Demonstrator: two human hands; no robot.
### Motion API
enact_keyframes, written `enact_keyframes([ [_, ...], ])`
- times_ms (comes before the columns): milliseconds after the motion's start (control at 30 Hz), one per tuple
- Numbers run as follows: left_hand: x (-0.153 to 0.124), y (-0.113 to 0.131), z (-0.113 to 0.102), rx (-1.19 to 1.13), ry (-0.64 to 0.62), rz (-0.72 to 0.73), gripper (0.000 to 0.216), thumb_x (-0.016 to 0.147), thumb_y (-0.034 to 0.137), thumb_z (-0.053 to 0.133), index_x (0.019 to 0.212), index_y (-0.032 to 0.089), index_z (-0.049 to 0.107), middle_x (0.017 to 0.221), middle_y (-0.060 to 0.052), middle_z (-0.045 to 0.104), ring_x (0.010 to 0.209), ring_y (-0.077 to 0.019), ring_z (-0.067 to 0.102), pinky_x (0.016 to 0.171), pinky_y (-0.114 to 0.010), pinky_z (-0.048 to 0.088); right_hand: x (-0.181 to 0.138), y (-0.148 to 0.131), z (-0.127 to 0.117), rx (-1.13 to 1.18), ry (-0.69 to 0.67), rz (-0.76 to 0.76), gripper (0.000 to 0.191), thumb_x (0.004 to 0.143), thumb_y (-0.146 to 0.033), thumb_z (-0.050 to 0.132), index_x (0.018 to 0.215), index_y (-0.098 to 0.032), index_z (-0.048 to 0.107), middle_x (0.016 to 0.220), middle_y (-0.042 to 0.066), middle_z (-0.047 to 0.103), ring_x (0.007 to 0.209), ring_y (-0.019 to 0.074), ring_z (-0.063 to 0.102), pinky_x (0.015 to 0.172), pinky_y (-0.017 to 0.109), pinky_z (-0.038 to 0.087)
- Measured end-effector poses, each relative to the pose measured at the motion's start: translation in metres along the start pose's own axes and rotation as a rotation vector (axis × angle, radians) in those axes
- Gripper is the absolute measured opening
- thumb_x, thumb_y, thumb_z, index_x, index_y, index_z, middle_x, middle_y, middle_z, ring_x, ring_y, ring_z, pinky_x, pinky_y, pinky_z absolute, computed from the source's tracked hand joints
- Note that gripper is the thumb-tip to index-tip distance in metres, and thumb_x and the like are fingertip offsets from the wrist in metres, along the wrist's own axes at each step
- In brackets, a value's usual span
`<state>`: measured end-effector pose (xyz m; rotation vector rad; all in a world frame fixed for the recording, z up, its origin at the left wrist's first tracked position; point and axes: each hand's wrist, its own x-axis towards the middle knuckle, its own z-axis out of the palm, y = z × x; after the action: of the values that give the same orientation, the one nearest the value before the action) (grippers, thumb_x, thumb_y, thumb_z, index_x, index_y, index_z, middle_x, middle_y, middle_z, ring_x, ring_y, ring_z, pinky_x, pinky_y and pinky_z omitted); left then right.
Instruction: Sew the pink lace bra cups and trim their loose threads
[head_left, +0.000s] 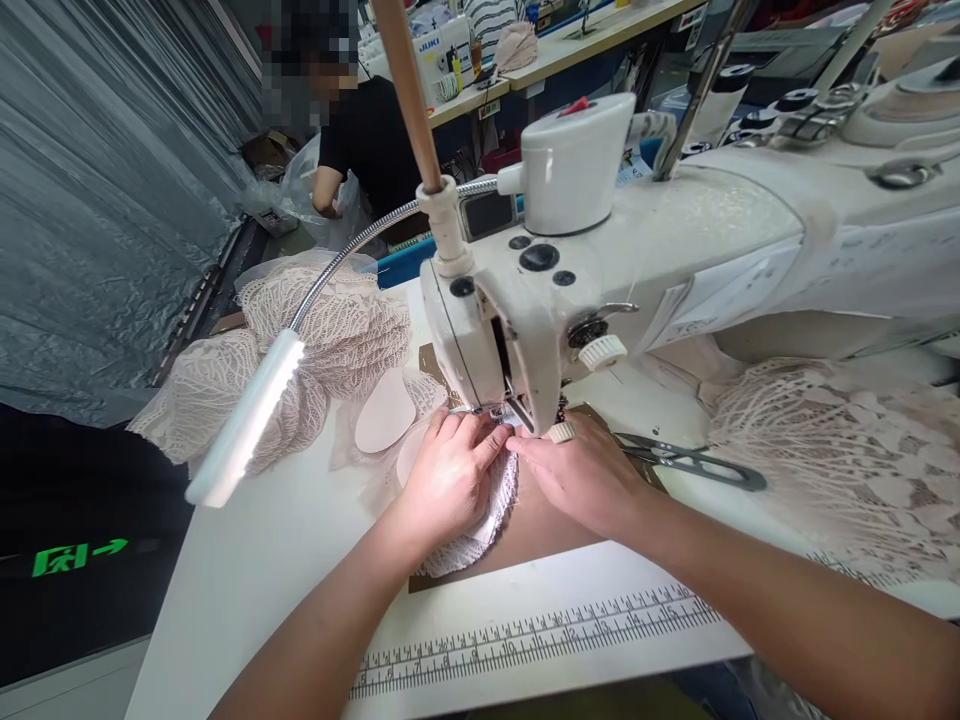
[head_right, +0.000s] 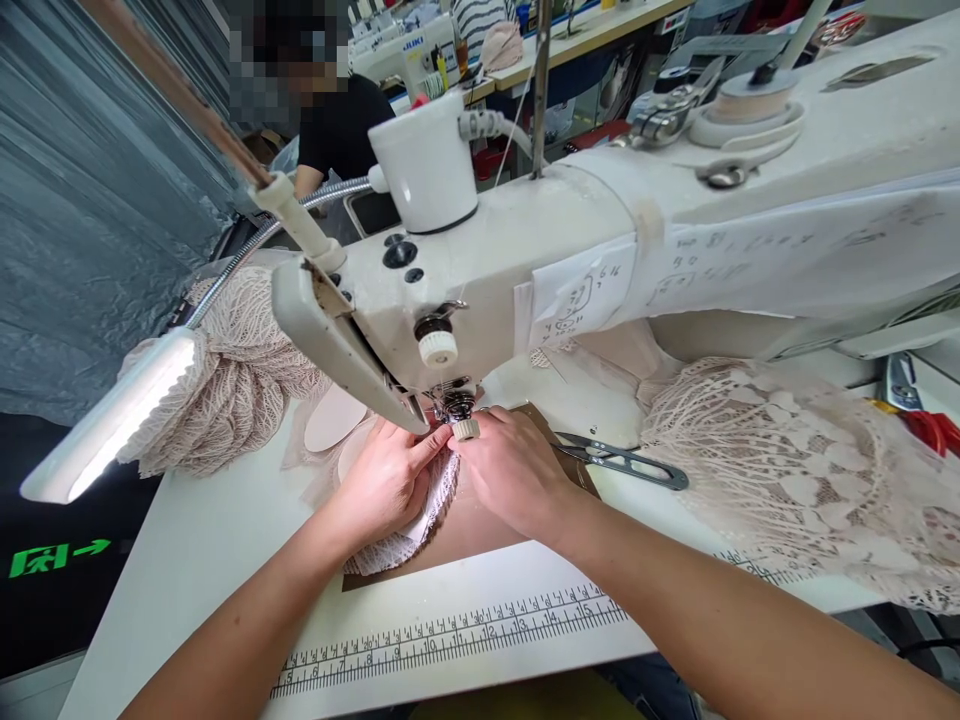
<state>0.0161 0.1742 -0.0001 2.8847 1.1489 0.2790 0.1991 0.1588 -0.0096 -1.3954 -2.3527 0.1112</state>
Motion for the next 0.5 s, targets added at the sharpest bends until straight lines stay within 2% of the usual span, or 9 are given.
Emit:
enact_keyframes([
  [100,-0.003,-0.002,-0.002,-0.016,0.018,0.024,0.045,0.083,0.011,0.045,0.127,0.015,0.05,0.12,-0.015,0.054,0.112,-0.0295,0.047,0.093,-0.05,0.039,0.0,0.0,0.0,0.002,-0.004,-0.002,0.028,0.084,-0.013,0.047,0.08,-0.023,0.073,0.07,0.003,0.064,0.068,0.0166,0.048,0.065,0.029,0.03],
  [333,-0.018,-0.004,-0.009,-0.028,0.036,0.03,0.034,0.08,0.011,0.048,0.112,0.013,0.06,0.111,-0.011,0.061,0.097,-0.0243,0.052,0.102,-0.051,0.031,-0.001,0.001,0.001,0.016,0.007,-0.009,0.031,0.088,-0.015,0.045,0.092,-0.026,0.074,0.07,0.003,0.063,0.064,0.0155,0.045,0.062,0.029,0.028],
  [500,-0.018,-0.004,-0.005,-0.033,0.056,0.028,0.037,0.08,0.011,0.048,0.115,0.014,0.06,0.094,-0.009,0.062,0.083,-0.0217,0.051,0.096,-0.052,0.036,-0.001,0.001,-0.001,0.046,-0.008,-0.014,0.032,0.085,-0.012,0.048,0.101,-0.026,0.072,0.075,0.004,0.063,0.064,0.0144,0.045,0.059,0.027,0.029],
])
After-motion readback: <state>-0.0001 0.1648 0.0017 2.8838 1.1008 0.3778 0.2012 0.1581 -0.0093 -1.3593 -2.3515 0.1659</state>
